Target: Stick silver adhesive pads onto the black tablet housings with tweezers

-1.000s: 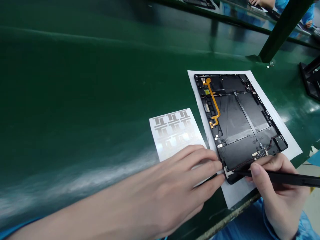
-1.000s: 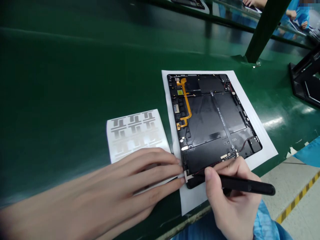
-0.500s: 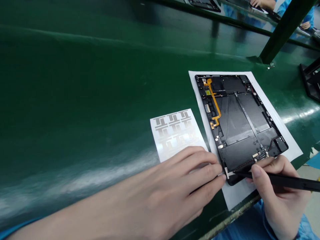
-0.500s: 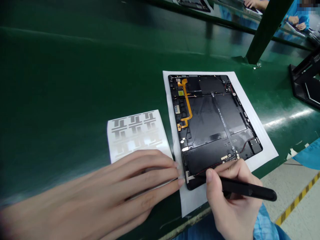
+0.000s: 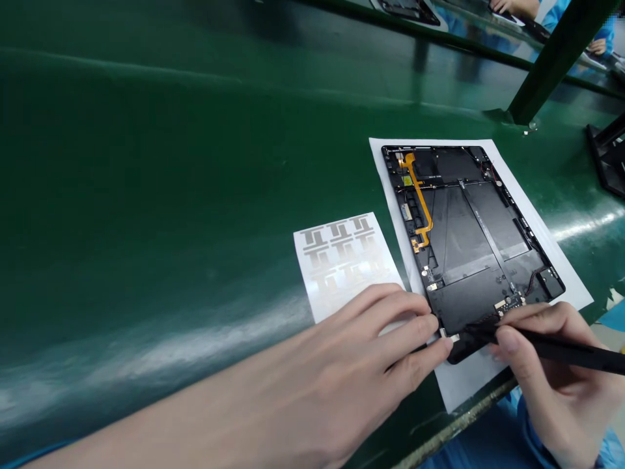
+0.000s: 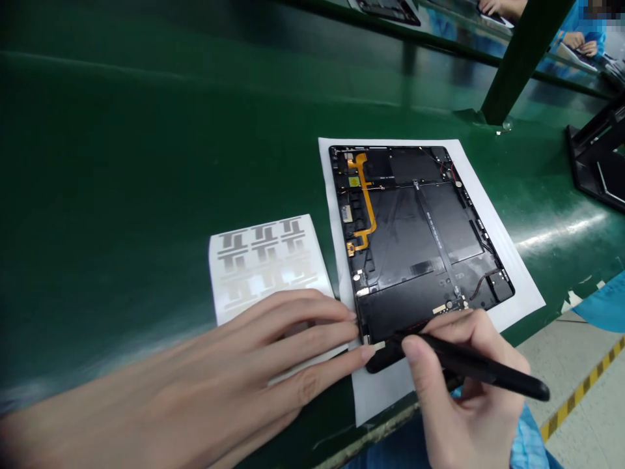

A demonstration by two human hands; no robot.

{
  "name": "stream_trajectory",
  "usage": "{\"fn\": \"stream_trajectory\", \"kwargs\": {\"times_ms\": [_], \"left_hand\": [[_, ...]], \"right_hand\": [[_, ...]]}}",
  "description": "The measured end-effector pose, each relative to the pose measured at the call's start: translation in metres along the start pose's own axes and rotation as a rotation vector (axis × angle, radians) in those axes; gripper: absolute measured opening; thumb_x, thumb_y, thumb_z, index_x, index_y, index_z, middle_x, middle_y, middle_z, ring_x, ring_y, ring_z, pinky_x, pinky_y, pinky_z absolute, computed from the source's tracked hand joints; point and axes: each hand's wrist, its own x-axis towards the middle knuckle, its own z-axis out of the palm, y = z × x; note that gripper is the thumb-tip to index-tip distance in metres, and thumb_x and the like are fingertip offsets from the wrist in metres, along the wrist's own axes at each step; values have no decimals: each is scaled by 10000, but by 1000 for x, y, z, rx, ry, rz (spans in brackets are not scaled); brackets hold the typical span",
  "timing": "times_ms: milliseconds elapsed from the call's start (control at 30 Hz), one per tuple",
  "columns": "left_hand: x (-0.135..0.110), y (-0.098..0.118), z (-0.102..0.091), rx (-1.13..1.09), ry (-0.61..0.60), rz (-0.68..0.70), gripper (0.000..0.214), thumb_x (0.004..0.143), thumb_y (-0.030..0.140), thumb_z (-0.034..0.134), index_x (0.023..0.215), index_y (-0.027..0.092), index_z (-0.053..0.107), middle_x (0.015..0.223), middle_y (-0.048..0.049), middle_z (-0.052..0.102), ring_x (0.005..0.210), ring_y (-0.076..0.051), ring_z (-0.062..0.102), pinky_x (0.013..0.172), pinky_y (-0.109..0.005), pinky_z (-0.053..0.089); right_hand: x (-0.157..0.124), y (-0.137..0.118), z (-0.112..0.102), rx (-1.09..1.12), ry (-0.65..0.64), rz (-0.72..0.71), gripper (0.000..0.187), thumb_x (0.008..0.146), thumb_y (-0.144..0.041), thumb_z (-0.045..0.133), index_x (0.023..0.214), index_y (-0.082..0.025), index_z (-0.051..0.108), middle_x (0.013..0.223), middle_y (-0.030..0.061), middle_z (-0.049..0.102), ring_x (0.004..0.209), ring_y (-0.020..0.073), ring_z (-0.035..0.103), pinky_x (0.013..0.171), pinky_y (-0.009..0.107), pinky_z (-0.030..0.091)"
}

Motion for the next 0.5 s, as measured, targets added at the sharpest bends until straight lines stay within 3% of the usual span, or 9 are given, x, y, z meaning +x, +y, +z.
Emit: {"fn": "stream_trajectory", "kwargs": {"times_ms": [100,233,500], "left_hand": [[-1,0,0,-20,-6,-4,331,960,44,454,1190,178,650,1025,-31,713,1033,-209,595,957,-328,469],[-1,-1,2,11,4,-4,339,915,39,516,1171,200,669,978,-23,713,1032,-221,603,955,-355,481],[-5,0,2,5,14,2,324,1000,86,402,1128,202,676,952,-25,708,1024,-228,598,930,-363,476]], "right_hand": [[3,0,0,45,-11,-16,152,816,-174,755,727,-237,649,707,-1,663,619,147,625,576,257,544],[5,1,6,96,-122,5,164,835,-213,742,713,-215,631,670,6,645,557,135,590,526,244,530],[5,-2,10,10,-150,-4,229,868,-226,694,676,-206,570,635,-3,608,551,122,555,466,227,428]]}}
